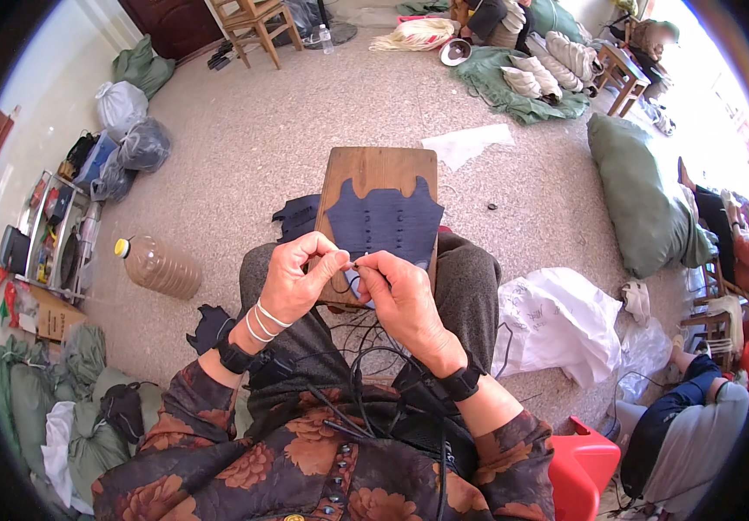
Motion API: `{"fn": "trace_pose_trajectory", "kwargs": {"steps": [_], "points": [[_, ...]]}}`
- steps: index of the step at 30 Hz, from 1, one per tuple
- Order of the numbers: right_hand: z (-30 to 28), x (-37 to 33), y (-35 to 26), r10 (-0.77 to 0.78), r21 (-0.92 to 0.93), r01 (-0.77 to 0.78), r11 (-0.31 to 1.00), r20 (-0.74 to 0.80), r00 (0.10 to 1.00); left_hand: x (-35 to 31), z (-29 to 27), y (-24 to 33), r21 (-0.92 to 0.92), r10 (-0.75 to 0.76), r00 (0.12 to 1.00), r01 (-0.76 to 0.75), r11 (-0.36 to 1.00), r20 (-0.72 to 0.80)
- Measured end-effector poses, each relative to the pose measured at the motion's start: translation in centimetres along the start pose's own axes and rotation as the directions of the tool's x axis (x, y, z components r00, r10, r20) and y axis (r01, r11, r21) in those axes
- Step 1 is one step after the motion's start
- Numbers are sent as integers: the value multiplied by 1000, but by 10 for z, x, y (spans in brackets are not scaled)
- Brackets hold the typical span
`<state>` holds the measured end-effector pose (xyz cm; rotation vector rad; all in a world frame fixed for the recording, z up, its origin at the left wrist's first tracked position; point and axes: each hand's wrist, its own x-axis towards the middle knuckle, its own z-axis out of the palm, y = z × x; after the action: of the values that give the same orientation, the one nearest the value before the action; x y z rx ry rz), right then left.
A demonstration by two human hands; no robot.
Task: Hand-stitching or lacing a leather shoe upper component.
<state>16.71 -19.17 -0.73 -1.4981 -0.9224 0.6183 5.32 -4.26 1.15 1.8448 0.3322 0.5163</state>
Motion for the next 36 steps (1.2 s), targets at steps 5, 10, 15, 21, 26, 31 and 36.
{"fn": "trace_pose_trajectory", "kwargs": {"steps": [5, 10, 15, 21, 26, 31, 36], "points": [[1, 1, 1, 13, 55, -13, 998, 4, 1000, -2, 2, -6, -40, -3, 1000, 2, 999, -12], [6, 4, -4, 20, 112, -18, 994, -11, 1000, -13, 14, -11, -207, -54, 997, 42, 977, -54], [4, 0, -2, 31, 309, -17, 951, -41, 999, -10, 14, -17, -236, -90, 993, 69, 969, -82], [0, -3, -4, 75, 420, -57, 906, -27, 997, -11, 8, -8, -530, -210, 977, 169, 831, -19], [1, -3, -2, 67, 426, -56, 903, -10, 998, -14, 9, 3, -314, -93, 996, 85, 945, -11], [-1, -4, -1, 70, 404, -72, 912, 21, 997, -12, 7, 16, 64, 148, 989, -146, 987, -27], [-4, -6, -7, 88, 531, -121, 838, 87, 992, -6, 6, 15, 372, 450, 892, -434, 821, 47]]}}
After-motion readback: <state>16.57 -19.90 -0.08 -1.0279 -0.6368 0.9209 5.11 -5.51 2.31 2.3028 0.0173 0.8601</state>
